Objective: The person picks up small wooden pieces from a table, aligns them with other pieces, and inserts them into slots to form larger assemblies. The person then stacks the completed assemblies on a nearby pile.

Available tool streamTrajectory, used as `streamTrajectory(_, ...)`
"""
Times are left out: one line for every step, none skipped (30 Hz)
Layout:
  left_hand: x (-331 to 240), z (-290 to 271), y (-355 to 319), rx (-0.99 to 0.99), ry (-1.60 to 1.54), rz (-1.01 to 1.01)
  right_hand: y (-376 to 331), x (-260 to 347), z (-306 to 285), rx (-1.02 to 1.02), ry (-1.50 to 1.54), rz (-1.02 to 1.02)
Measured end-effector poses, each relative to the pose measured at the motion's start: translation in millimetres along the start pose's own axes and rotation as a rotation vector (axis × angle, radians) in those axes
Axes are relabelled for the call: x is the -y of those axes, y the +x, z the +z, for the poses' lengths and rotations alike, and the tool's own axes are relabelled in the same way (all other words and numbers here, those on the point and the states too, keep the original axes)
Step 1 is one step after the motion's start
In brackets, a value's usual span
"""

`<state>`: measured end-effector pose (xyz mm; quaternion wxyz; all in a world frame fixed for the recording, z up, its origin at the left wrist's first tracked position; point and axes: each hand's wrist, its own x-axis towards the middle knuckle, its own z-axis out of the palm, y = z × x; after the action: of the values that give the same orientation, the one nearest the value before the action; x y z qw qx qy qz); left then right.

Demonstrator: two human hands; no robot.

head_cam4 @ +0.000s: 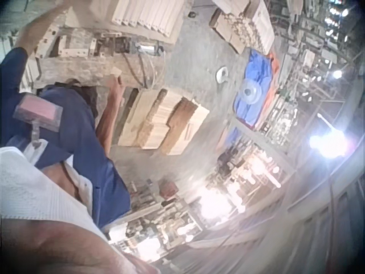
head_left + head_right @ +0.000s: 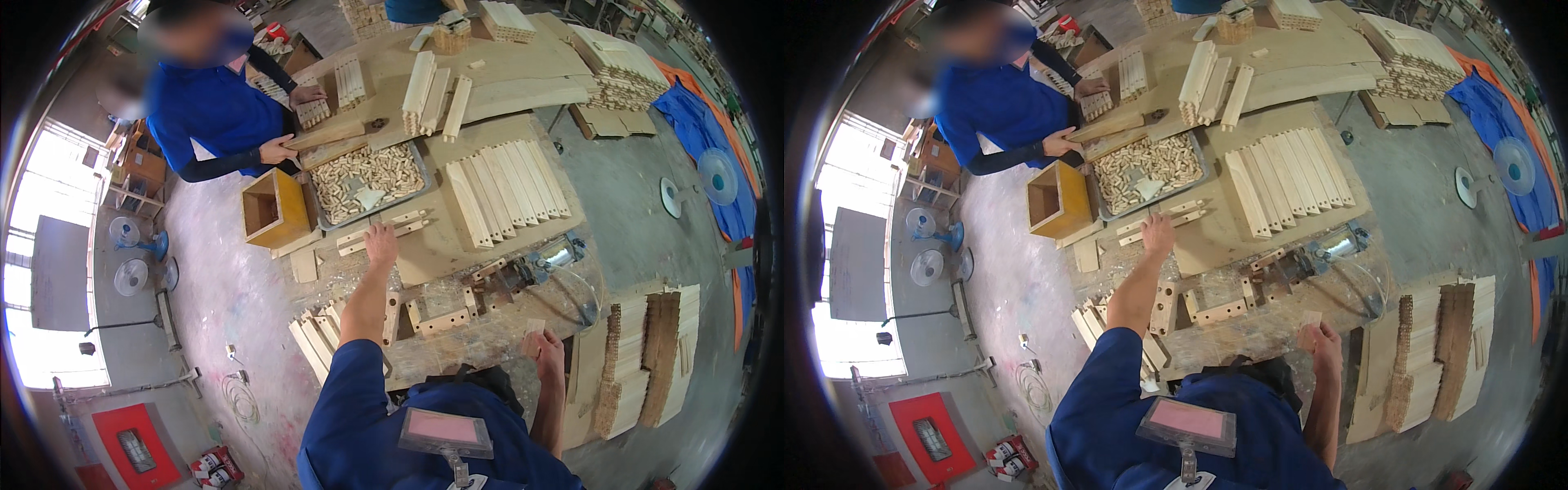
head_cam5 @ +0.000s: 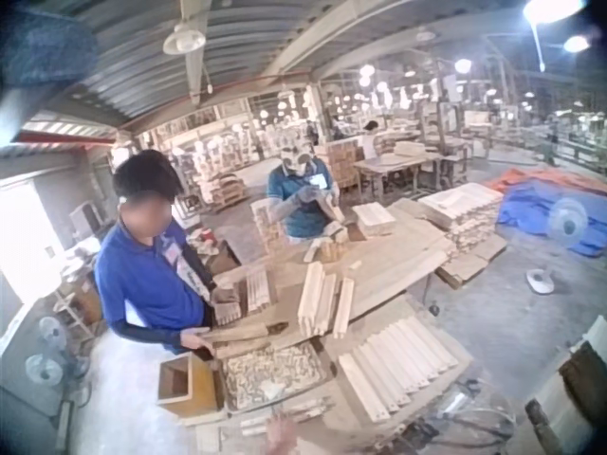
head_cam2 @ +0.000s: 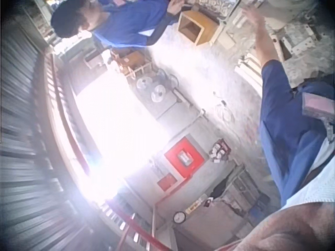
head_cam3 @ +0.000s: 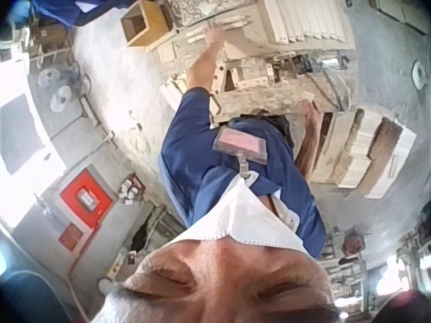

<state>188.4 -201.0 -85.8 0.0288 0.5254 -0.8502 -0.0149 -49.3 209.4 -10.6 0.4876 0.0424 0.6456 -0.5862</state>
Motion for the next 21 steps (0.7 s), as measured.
streamTrajectory(-0.4,2.4,-2.8,0.012,-0.011,0.040,1.1,-0.1,4.7,-0.002,0.004,-0.008)
streamTrajectory(0.3,2.5,-3.0,0.009,-0.030,0.052,3.0,0.2,8.6,-0.004,-0.003,0.000)
streamTrajectory(1.1,2.5,-3.5,0.007,-0.048,0.064,4.8,0.1,12.5,-0.005,-0.010,0.008)
streamTrajectory(2.5,2.3,-4.3,0.005,-0.066,0.076,6.4,-0.2,16.1,-0.008,-0.017,0.017)
streamTrajectory(7.8,-1.0,-3.2,0.049,-0.048,0.096,8.0,0.0,19.1,0.040,-0.027,0.016)
streamTrajectory(14.0,-6.6,2.8,0.090,-0.030,0.113,10.4,1.6,20.8,0.091,-0.038,0.012)
streamTrajectory(20.7,-12.9,2.9,0.131,-0.010,0.129,11.8,1.2,23.4,0.143,-0.048,0.009)
streamTrajectory(19.6,-16.2,2.1,0.132,-0.049,0.175,12.6,1.4,24.6,0.143,-0.056,0.016)
streamTrajectory(17.7,-25.6,8.0,0.118,-0.087,0.225,16.4,4.0,27.9,0.148,-0.060,0.009)
streamTrajectory(15.9,-36.1,12.5,0.104,-0.120,0.273,19.4,6.2,31.0,0.155,-0.064,0.004)
streamTrajectory(8.7,-47.3,17.5,0.099,-0.120,0.317,22.5,8.7,33.6,0.160,-0.088,-0.008)
streamTrajectory(-5.5,-54.9,18.0,0.095,-0.127,0.369,23.6,10.0,31.8,0.152,-0.113,-0.024)
streamTrajectory(-20.9,-61.9,15.8,0.095,-0.137,0.420,23.2,11.3,27.6,0.141,-0.141,-0.037)
streamTrajectory(-38.9,-72.4,16.5,0.113,-0.148,0.574,22.8,13.2,23.7,0.143,-0.123,-0.072)
streamTrajectory(-53.0,-80.3,11.5,0.135,-0.148,0.719,21.8,16.3,21.8,0.117,-0.134,-0.067)
streamTrajectory(-54.5,-76.5,-5.7,0.111,-0.339,0.599,18.3,16.8,28.6,0.132,-0.141,-0.046)
streamTrajectory(-59.6,-69.8,-23.0,0.080,-0.528,0.481,15.3,16.8,34.6,0.143,-0.146,-0.027)
streamTrajectory(-74.0,-65.2,-36.7,0.189,-0.640,0.449,13.2,16.3,31.6,0.102,-0.156,-0.027)
streamTrajectory(-88.7,-63.2,-48.0,0.295,-0.749,0.420,12.3,14.8,27.4,0.081,-0.152,-0.031)
streamTrajectory(-105.3,-62.0,-59.6,0.381,-0.804,0.380,12.3,11.8,21.4,0.055,-0.144,-0.039)
streamTrajectory(-121.5,-58.1,-74.6,0.475,-0.863,0.340,10.8,6.7,11.6,0.020,-0.138,-0.044)
